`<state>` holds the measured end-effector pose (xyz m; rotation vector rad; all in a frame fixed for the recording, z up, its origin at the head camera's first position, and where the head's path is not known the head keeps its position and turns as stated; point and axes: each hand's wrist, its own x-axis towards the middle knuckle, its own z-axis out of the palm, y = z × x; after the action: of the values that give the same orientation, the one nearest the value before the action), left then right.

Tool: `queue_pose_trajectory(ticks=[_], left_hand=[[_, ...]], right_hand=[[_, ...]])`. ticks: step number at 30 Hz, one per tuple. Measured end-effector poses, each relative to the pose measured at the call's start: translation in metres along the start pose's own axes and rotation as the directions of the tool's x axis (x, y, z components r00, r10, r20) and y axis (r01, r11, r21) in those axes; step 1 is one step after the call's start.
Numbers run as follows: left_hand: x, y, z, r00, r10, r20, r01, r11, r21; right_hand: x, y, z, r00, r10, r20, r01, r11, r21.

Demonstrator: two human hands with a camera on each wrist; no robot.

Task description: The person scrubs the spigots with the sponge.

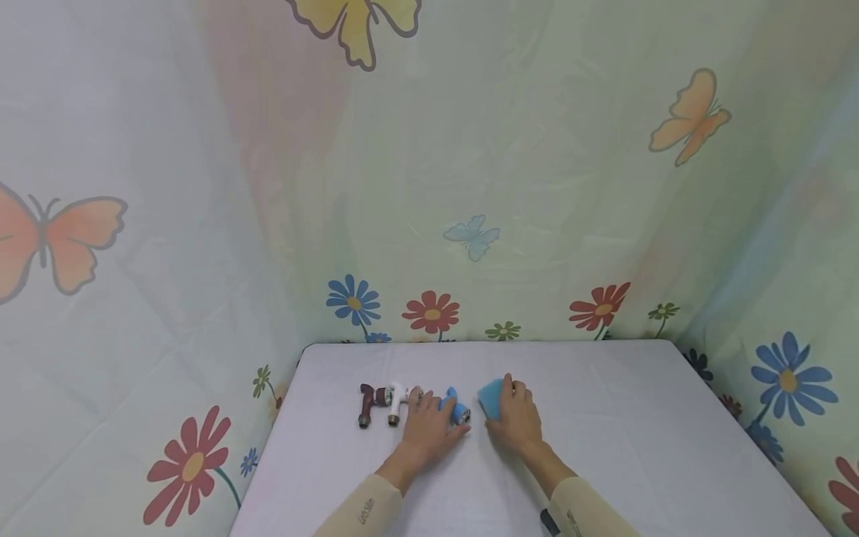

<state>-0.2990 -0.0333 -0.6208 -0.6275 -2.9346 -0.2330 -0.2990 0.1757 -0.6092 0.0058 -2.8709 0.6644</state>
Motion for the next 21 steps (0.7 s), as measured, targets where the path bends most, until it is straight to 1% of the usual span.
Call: queue_pose_trajectory(ticks=[3,7,10,14,18,21], left_hand=[[-0.001,0.003,-0.002,1.0,0.009,-0.015,-0.009,1.0,-0.004],[-0.003,0.006,-0.002,0.999,0.022,-0.047,-0.022,1.0,-0.004],[-0.003,0.007,0.0,0.998,0.023,-0.055,-0.023,1.0,-0.001],[-0.002,0.008,0.002,0.999,0.013,-0.053,-0.013,1.0,0.008],[-0.002,0.01,0.002,0.999,0.007,-0.048,-0.006,1.0,0.008],[-0.001,0.01,0.001,0.999,0.006,-0.043,-0.006,1.0,-0.005]], right_hand=[[0.0,-0.002,-0.001,1.0,-0.01,-0.024,0.011,1.0,0.025],[-0.002,-0.004,-0.002,0.997,-0.047,-0.066,0.046,0.999,-0.009],[-0.003,-0.005,-0.002,0.994,-0.066,-0.087,0.065,0.998,-0.021],[-0.002,-0.008,-0.004,0.994,-0.077,-0.074,0.079,0.997,0.022],[0.001,-0.011,-0.007,0.997,-0.058,-0.041,0.06,0.996,0.06],[0.001,-0.013,-0.009,0.998,-0.039,-0.044,0.043,0.995,0.089]])
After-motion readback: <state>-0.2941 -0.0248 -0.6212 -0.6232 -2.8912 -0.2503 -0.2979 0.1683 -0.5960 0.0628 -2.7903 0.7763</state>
